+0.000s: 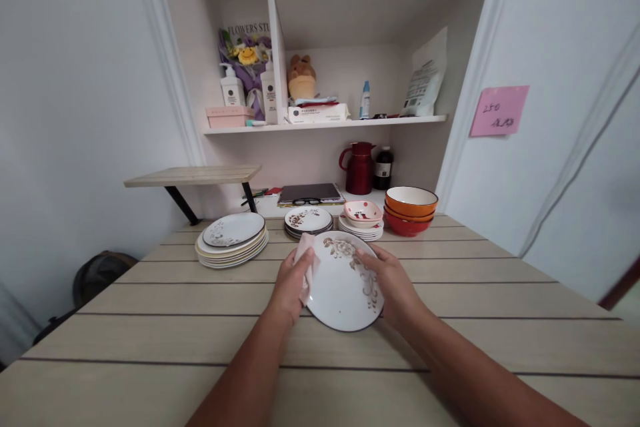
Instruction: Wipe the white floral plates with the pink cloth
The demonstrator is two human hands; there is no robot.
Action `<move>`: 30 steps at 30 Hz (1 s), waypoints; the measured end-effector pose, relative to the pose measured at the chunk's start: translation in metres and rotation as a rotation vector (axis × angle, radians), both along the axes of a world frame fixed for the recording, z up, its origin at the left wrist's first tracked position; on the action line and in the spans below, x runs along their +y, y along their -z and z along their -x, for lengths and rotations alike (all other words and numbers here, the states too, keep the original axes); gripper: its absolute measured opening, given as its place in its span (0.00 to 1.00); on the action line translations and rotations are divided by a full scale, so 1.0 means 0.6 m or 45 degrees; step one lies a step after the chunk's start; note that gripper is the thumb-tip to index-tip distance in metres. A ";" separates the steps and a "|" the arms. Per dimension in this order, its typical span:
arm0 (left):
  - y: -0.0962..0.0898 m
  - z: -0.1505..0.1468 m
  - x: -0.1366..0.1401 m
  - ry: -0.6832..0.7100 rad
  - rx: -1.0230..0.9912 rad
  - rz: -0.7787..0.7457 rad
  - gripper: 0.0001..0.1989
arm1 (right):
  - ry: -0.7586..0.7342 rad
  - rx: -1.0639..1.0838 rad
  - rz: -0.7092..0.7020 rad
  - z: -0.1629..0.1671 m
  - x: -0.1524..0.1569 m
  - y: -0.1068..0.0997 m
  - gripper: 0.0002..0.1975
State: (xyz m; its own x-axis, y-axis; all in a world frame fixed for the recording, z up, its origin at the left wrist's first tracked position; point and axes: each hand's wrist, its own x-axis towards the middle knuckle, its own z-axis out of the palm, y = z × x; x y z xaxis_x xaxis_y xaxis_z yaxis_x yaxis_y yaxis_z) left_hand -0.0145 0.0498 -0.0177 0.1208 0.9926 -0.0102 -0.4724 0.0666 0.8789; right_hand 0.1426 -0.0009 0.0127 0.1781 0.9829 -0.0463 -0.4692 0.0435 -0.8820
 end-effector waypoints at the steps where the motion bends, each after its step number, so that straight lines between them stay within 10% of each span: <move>1: 0.001 -0.001 0.001 -0.013 -0.002 0.005 0.27 | 0.008 0.010 -0.002 0.001 0.000 0.001 0.22; 30: 0.000 -0.045 -0.027 -0.077 -0.306 0.127 0.24 | 0.235 0.381 -0.021 0.004 0.020 0.018 0.19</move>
State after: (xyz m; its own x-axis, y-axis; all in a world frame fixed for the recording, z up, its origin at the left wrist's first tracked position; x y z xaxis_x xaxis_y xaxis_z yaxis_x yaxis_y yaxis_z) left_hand 0.0123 0.0337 -0.0177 0.0720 0.9936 -0.0868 -0.6728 0.1126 0.7312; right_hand 0.1399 0.0113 0.0021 0.3336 0.9365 -0.1076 -0.6899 0.1648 -0.7049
